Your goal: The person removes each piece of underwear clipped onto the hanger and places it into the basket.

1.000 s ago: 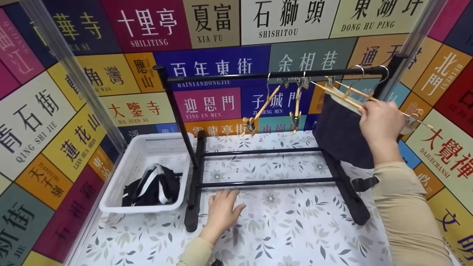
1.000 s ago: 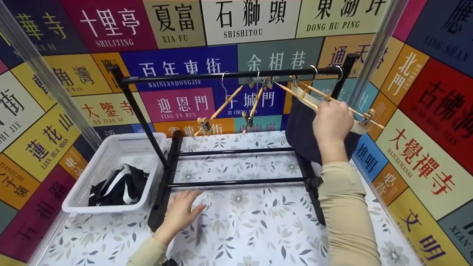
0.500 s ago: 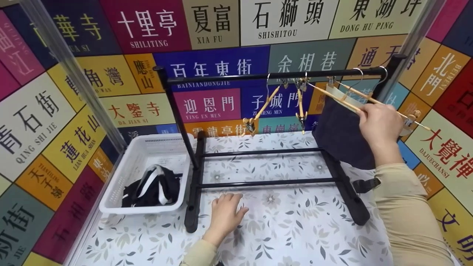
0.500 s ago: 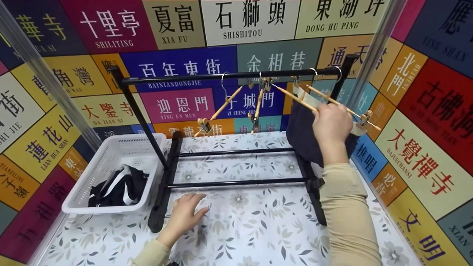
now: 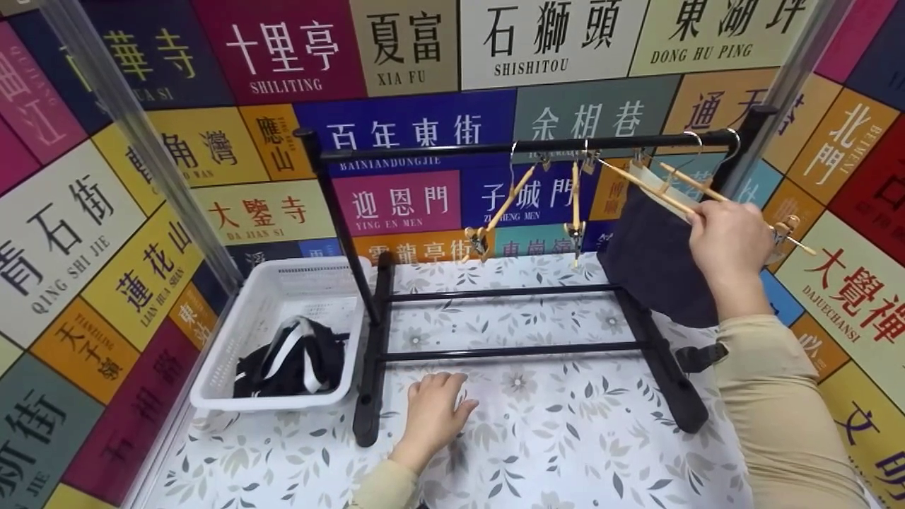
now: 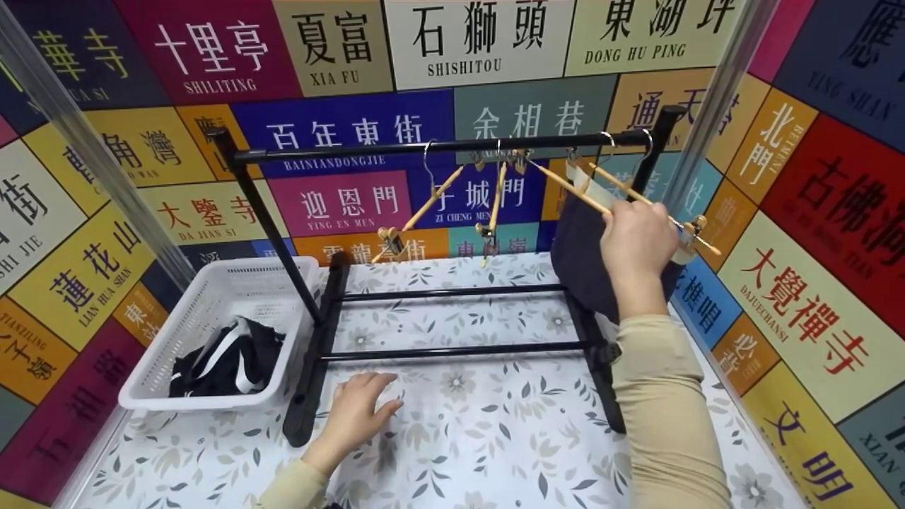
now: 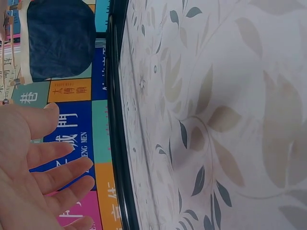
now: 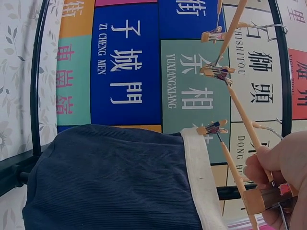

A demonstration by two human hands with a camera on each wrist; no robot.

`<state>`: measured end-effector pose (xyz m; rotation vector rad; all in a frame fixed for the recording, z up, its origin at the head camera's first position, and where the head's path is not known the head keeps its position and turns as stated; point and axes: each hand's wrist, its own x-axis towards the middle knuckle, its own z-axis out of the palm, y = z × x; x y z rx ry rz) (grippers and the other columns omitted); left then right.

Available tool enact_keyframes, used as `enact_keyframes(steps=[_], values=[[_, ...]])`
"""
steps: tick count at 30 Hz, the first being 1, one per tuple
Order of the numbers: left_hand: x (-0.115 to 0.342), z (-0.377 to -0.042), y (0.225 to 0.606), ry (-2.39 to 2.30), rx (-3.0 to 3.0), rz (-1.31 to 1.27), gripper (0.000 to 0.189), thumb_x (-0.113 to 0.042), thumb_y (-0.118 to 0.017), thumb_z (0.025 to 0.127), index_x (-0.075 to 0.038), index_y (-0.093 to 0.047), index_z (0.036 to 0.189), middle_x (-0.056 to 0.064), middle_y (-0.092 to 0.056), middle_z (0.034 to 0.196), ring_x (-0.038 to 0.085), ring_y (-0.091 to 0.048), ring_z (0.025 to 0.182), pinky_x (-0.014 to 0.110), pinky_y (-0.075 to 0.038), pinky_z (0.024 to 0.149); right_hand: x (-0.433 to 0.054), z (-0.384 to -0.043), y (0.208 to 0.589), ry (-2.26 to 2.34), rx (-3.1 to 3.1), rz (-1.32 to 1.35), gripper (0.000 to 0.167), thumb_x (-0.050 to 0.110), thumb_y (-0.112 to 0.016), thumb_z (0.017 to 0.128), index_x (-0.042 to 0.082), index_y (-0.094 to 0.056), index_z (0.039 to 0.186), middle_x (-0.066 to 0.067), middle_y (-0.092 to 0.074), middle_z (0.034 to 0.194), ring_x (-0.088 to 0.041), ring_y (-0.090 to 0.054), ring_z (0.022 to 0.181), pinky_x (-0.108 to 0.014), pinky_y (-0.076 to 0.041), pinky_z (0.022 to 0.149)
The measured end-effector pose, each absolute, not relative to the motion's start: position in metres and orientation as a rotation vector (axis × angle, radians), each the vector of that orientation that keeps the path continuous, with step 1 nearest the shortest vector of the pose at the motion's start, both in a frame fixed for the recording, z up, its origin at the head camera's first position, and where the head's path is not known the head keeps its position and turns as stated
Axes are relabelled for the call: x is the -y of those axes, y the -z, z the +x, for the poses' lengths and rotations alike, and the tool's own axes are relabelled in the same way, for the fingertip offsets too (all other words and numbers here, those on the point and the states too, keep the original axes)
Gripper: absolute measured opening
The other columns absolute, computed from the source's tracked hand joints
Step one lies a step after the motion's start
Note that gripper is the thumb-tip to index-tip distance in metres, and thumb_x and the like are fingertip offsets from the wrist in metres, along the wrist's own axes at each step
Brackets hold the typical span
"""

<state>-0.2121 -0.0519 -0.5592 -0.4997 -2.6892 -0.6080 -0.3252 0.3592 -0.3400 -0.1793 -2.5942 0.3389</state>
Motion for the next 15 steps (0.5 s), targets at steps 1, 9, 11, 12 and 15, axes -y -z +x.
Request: enact_keyframes(steps=[1, 9, 11, 12, 15], values=[[0.051, -0.212, 0.559, 0.607, 2.686, -0.503, 0.041, -0.035, -0.074, 0.086, -0.012, -0.066, 0.119, 0.007, -0.067, 0.107, 0.029, -0.059, 0.099, 0.051, -0.04, 0.087, -0.359, -0.325, 0.34, -0.335, 2.597, -0.175, 0.027, 0.022, -0.053, 0.102, 0.001, -0.068, 0.113, -0.024, -0.065, 0.106, -0.046, -0.051, 0.091, -0.061, -0.04, 0.069], [0.039, -0.216, 0.551, 0.587, 2.714, -0.537, 0.042, -0.037, -0.071, 0.089, -0.013, -0.065, 0.122, 0.007, -0.066, 0.111, 0.03, -0.059, 0.103, 0.05, -0.039, 0.088, -0.362, -0.322, 0.337, -0.308, 2.591, -0.119, 0.025, 0.019, -0.056, 0.1, 0.003, -0.067, 0.114, -0.025, -0.064, 0.106, -0.046, -0.051, 0.091, -0.063, -0.039, 0.07], [0.035, -0.217, 0.548, 0.574, 2.721, -0.551, 0.042, -0.038, -0.07, 0.09, -0.013, -0.064, 0.123, 0.007, -0.066, 0.114, 0.03, -0.059, 0.106, 0.05, -0.039, 0.089, -0.363, -0.321, 0.336, -0.3, 2.588, -0.101, 0.024, 0.019, -0.057, 0.1, 0.003, -0.068, 0.114, -0.024, -0.065, 0.106, -0.046, -0.051, 0.09, -0.063, -0.039, 0.069], [0.033, -0.218, 0.547, 0.568, 2.721, -0.558, 0.042, -0.039, -0.069, 0.091, -0.013, -0.064, 0.124, 0.007, -0.066, 0.115, 0.03, -0.059, 0.107, 0.05, -0.04, 0.089, -0.364, -0.321, 0.336, -0.299, 2.589, -0.093, 0.024, 0.019, -0.057, 0.1, 0.003, -0.068, 0.115, -0.025, -0.065, 0.106, -0.046, -0.051, 0.09, -0.063, -0.039, 0.069], [0.026, -0.22, 0.543, 0.552, 2.72, -0.577, 0.043, -0.04, -0.068, 0.091, -0.014, -0.064, 0.124, 0.006, -0.065, 0.117, 0.029, -0.058, 0.109, 0.051, -0.04, 0.091, -0.364, -0.32, 0.335, -0.303, 2.593, -0.074, 0.024, 0.017, -0.058, 0.099, 0.003, -0.068, 0.116, -0.025, -0.064, 0.107, -0.047, -0.051, 0.09, -0.062, -0.04, 0.069]])
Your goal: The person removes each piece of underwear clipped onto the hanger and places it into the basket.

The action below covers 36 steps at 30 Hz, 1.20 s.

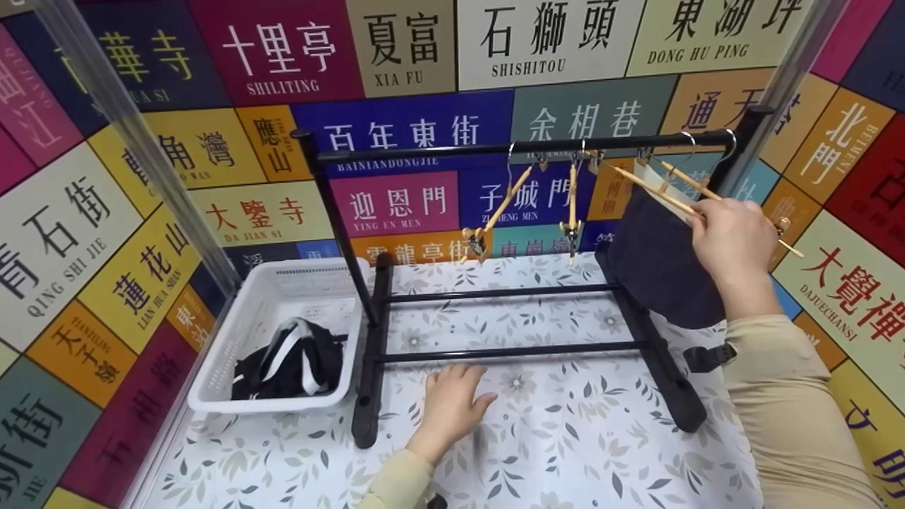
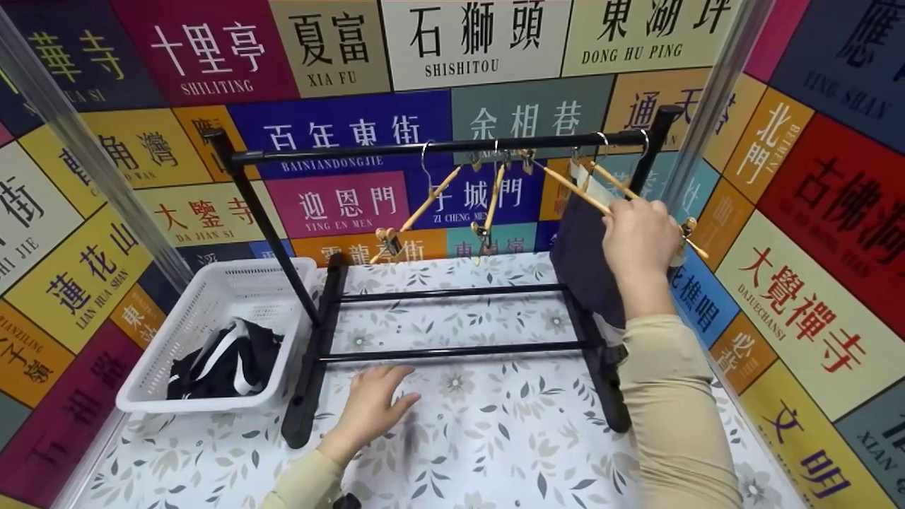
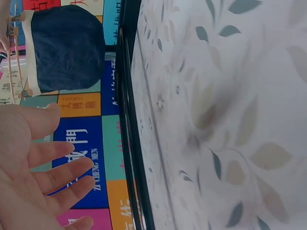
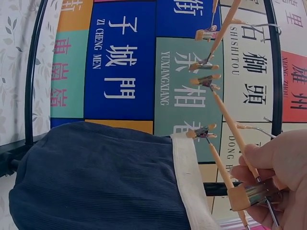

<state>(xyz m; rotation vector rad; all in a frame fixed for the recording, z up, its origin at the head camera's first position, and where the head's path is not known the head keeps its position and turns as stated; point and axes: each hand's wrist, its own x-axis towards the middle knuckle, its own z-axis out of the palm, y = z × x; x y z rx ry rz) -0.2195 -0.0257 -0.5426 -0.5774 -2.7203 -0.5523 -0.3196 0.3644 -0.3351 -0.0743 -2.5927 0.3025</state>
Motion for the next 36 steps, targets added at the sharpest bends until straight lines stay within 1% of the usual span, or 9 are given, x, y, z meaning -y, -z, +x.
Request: enact_keyframes(steps=[6, 14, 19, 22, 26, 32, 36], values=[[0.013, -0.222, 0.535, 0.567, 2.706, -0.619, 0.043, -0.039, -0.071, 0.089, -0.014, -0.064, 0.124, 0.005, -0.065, 0.118, 0.028, -0.058, 0.109, 0.05, -0.04, 0.091, -0.364, -0.317, 0.333, -0.312, 2.618, -0.067, 0.026, 0.017, -0.059, 0.099, 0.004, -0.067, 0.119, -0.025, -0.063, 0.107, -0.048, -0.053, 0.093, -0.063, -0.041, 0.069], [0.004, -0.223, 0.524, 0.541, 2.665, -0.664, 0.043, -0.04, -0.072, 0.089, -0.015, -0.065, 0.122, 0.002, -0.065, 0.111, 0.025, -0.058, 0.105, 0.047, -0.039, 0.088, -0.364, -0.313, 0.329, -0.299, 2.58, -0.015, 0.027, 0.019, -0.06, 0.098, 0.004, -0.068, 0.118, -0.024, -0.065, 0.104, -0.049, -0.057, 0.091, -0.061, -0.041, 0.067], [0.0, -0.224, 0.519, 0.522, 2.668, -0.685, 0.045, -0.043, -0.07, 0.089, -0.015, -0.065, 0.124, 0.002, -0.065, 0.111, 0.024, -0.058, 0.106, 0.047, -0.04, 0.089, -0.364, -0.31, 0.325, -0.293, 2.547, 0.005, 0.027, 0.022, -0.061, 0.097, 0.002, -0.069, 0.112, -0.025, -0.066, 0.103, -0.048, -0.056, 0.091, -0.061, -0.041, 0.071], [-0.002, -0.224, 0.517, 0.524, 2.661, -0.696, 0.044, -0.042, -0.071, 0.089, -0.015, -0.065, 0.123, 0.001, -0.065, 0.111, 0.024, -0.057, 0.106, 0.046, -0.039, 0.089, -0.365, -0.309, 0.323, -0.298, 2.518, 0.019, 0.027, 0.023, -0.062, 0.096, 0.002, -0.07, 0.111, -0.024, -0.067, 0.104, -0.048, -0.056, 0.092, -0.063, -0.041, 0.072], [-0.004, -0.225, 0.514, 0.515, 2.651, -0.702, 0.043, -0.041, -0.072, 0.088, -0.016, -0.064, 0.122, 0.001, -0.065, 0.112, 0.023, -0.058, 0.107, 0.045, -0.038, 0.089, -0.366, -0.307, 0.32, -0.313, 2.506, 0.026, 0.028, 0.025, -0.061, 0.097, 0.003, -0.071, 0.112, -0.023, -0.068, 0.105, -0.048, -0.057, 0.094, -0.063, -0.041, 0.074], [-0.006, -0.226, 0.51, 0.494, 2.677, -0.701, 0.043, -0.041, -0.071, 0.089, -0.016, -0.064, 0.124, 0.002, -0.066, 0.115, 0.024, -0.058, 0.108, 0.046, -0.038, 0.09, -0.37, -0.305, 0.315, -0.355, 2.525, -0.003, 0.033, 0.031, -0.058, 0.099, 0.005, -0.069, 0.116, -0.024, -0.066, 0.107, -0.046, -0.055, 0.097, -0.062, -0.039, 0.081], [-0.007, -0.226, 0.505, 0.497, 2.679, -0.713, 0.044, -0.041, -0.07, 0.09, -0.016, -0.063, 0.125, 0.002, -0.065, 0.116, 0.023, -0.058, 0.108, 0.046, -0.038, 0.091, -0.375, -0.303, 0.31, -0.383, 2.527, -0.041, 0.036, 0.033, -0.055, 0.1, 0.005, -0.069, 0.118, -0.024, -0.065, 0.109, -0.045, -0.053, 0.099, -0.062, -0.039, 0.082]])
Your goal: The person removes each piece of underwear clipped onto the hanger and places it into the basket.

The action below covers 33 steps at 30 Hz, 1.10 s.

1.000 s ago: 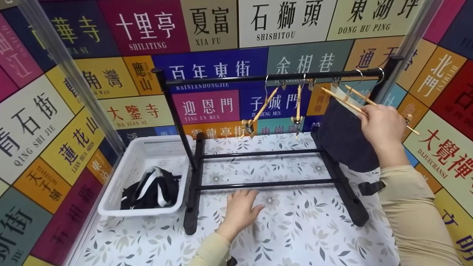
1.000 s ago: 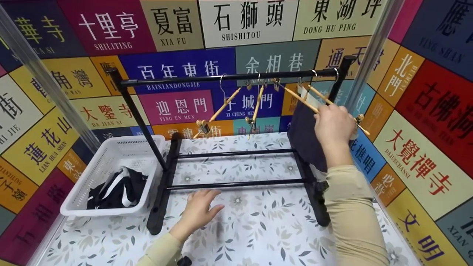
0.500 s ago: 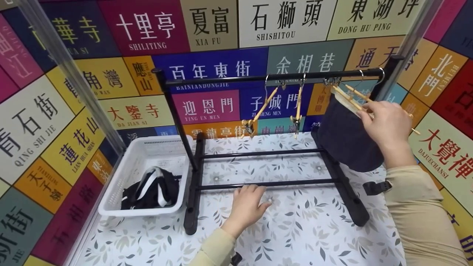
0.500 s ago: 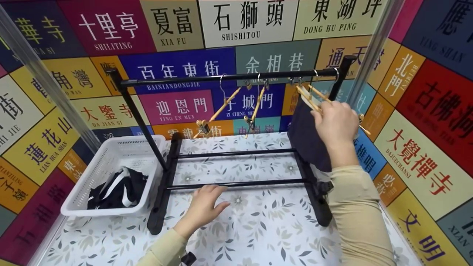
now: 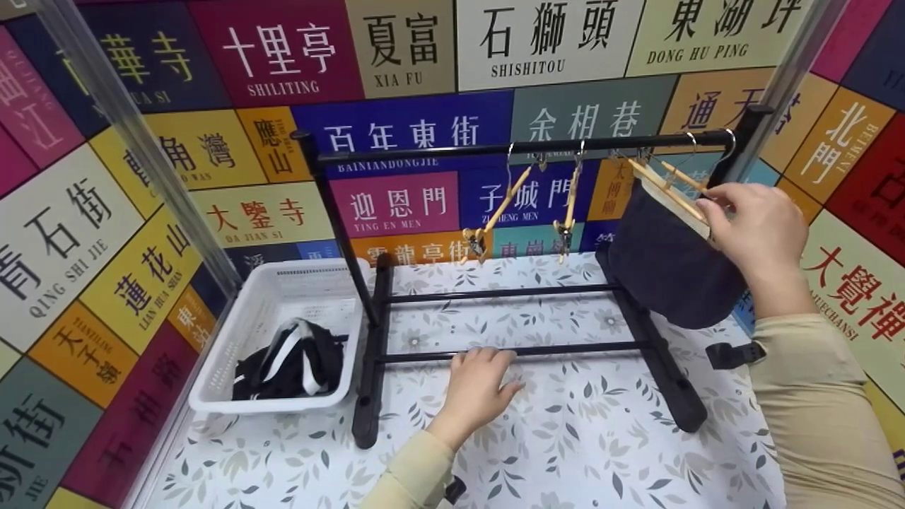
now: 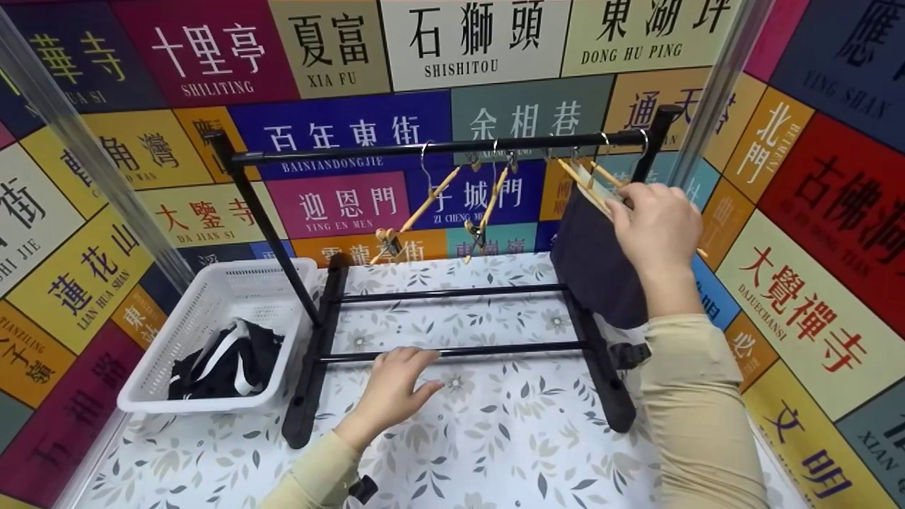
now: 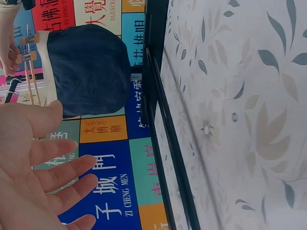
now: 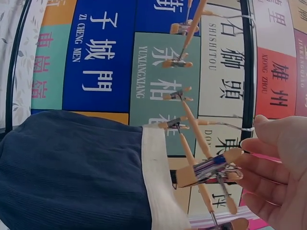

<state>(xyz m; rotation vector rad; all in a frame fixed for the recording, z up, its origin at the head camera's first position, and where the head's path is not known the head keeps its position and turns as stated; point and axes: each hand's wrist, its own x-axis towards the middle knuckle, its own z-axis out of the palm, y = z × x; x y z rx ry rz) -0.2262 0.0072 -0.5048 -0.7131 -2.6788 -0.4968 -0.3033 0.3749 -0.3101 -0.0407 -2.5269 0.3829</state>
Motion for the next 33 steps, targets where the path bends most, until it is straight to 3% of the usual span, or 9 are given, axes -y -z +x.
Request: enact_keyframes(steps=[12, 20, 33], values=[[-0.007, -0.228, 0.491, 0.485, 2.648, -0.752, 0.046, -0.043, -0.069, 0.09, -0.016, -0.063, 0.127, 0.002, -0.065, 0.116, 0.023, -0.058, 0.107, 0.045, -0.039, 0.09, -0.398, -0.301, 0.302, -0.409, 2.618, -0.214, 0.046, 0.038, -0.045, 0.103, 0.005, -0.061, 0.13, -0.027, -0.057, 0.127, -0.049, -0.044, 0.117, -0.063, -0.033, 0.096], [-0.008, -0.226, 0.493, 0.488, 2.632, -0.752, 0.045, -0.042, -0.07, 0.09, -0.016, -0.063, 0.127, 0.003, -0.065, 0.118, 0.023, -0.057, 0.108, 0.045, -0.039, 0.09, -0.411, -0.303, 0.309, -0.453, 2.699, -0.209, 0.049, 0.039, -0.046, 0.101, 0.004, -0.058, 0.133, -0.03, -0.054, 0.128, -0.051, -0.045, 0.114, -0.066, -0.038, 0.083], [-0.01, -0.226, 0.498, 0.473, 2.659, -0.751, 0.047, -0.045, -0.067, 0.091, -0.016, -0.063, 0.127, 0.004, -0.065, 0.118, 0.024, -0.057, 0.107, 0.046, -0.039, 0.091, -0.416, -0.307, 0.313, -0.469, 2.788, -0.217, 0.061, 0.051, -0.042, 0.101, 0.003, -0.054, 0.136, -0.03, -0.053, 0.131, -0.05, -0.05, 0.107, -0.06, -0.044, 0.07]])
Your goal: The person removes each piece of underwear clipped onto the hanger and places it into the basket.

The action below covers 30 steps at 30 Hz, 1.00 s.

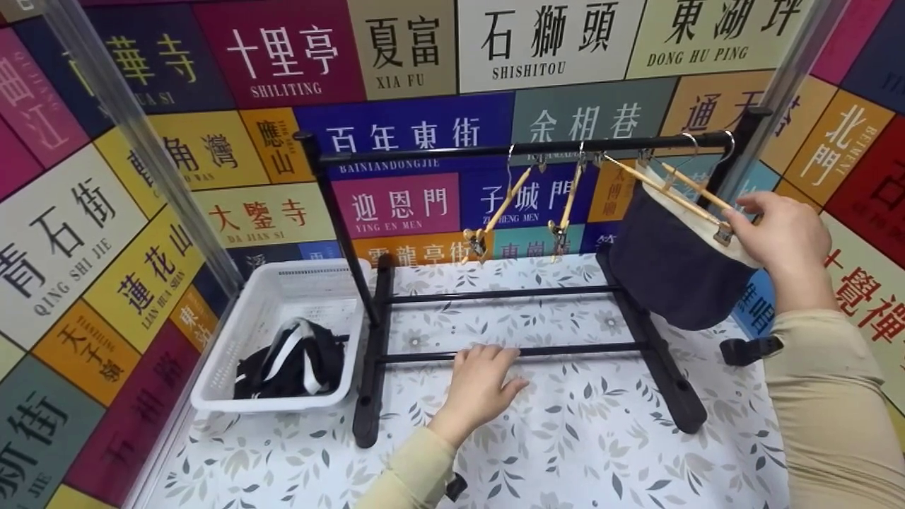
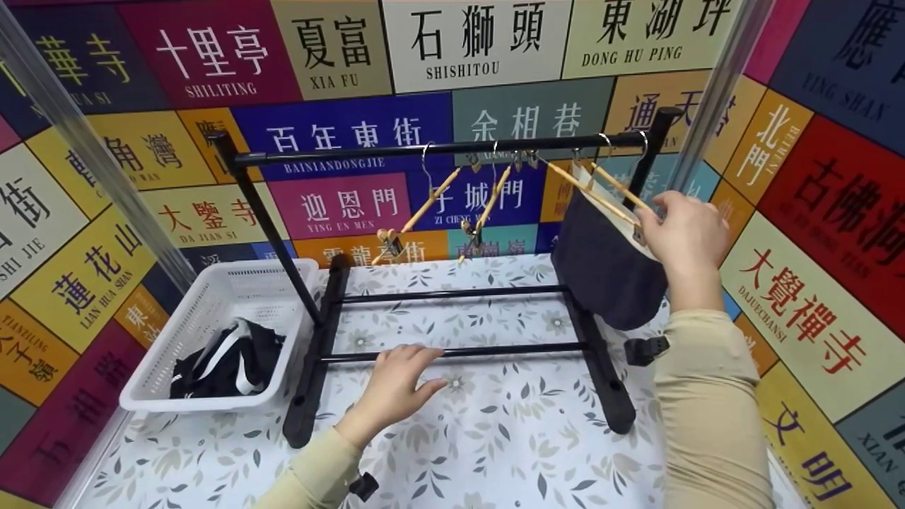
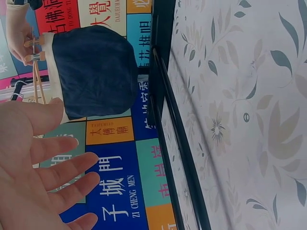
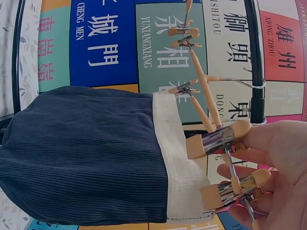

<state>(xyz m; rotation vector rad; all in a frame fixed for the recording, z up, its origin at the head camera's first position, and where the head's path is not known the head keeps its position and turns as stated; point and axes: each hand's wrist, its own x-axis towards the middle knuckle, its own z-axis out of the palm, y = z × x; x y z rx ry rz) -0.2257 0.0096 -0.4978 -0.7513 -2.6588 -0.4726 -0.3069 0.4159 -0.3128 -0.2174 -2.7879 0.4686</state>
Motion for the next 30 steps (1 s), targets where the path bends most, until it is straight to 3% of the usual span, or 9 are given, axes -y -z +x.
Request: enact_keyframes(steps=[7, 15, 22, 30], values=[[-0.011, -0.225, 0.499, 0.482, 2.677, -0.744, 0.046, -0.045, -0.067, 0.091, -0.016, -0.063, 0.126, 0.003, -0.065, 0.117, 0.023, -0.057, 0.107, 0.046, -0.038, 0.093, -0.413, -0.307, 0.315, -0.474, 2.807, -0.206, 0.067, 0.056, -0.045, 0.098, 0.003, -0.053, 0.136, -0.03, -0.054, 0.128, -0.05, -0.051, 0.105, -0.058, -0.044, 0.068], [-0.012, -0.224, 0.502, 0.479, 2.654, -0.753, 0.045, -0.045, -0.067, 0.091, -0.016, -0.063, 0.125, 0.001, -0.065, 0.115, 0.022, -0.057, 0.107, 0.043, -0.038, 0.09, -0.409, -0.31, 0.315, -0.573, 2.786, -0.203, 0.076, 0.066, -0.041, 0.095, 0.003, -0.054, 0.136, -0.029, -0.054, 0.125, -0.046, -0.049, 0.107, -0.059, -0.042, 0.076], [-0.013, -0.223, 0.504, 0.5, 2.683, -0.743, 0.045, -0.045, -0.068, 0.09, -0.016, -0.063, 0.125, 0.002, -0.065, 0.115, 0.022, -0.056, 0.108, 0.045, -0.037, 0.093, -0.41, -0.312, 0.314, -0.548, 2.799, -0.217, 0.062, 0.052, -0.037, 0.101, 0.002, -0.054, 0.133, -0.029, -0.055, 0.123, -0.047, -0.05, 0.105, -0.058, -0.042, 0.074], [-0.014, -0.223, 0.505, 0.502, 2.702, -0.733, 0.045, -0.045, -0.068, 0.091, -0.018, -0.063, 0.126, 0.001, -0.065, 0.116, 0.023, -0.056, 0.11, 0.047, -0.036, 0.095, -0.405, -0.317, 0.308, -0.546, 2.88, -0.308, 0.051, 0.032, -0.04, 0.096, 0.002, -0.054, 0.135, -0.027, -0.057, 0.119, -0.041, -0.053, 0.088, -0.043, -0.041, 0.054]])
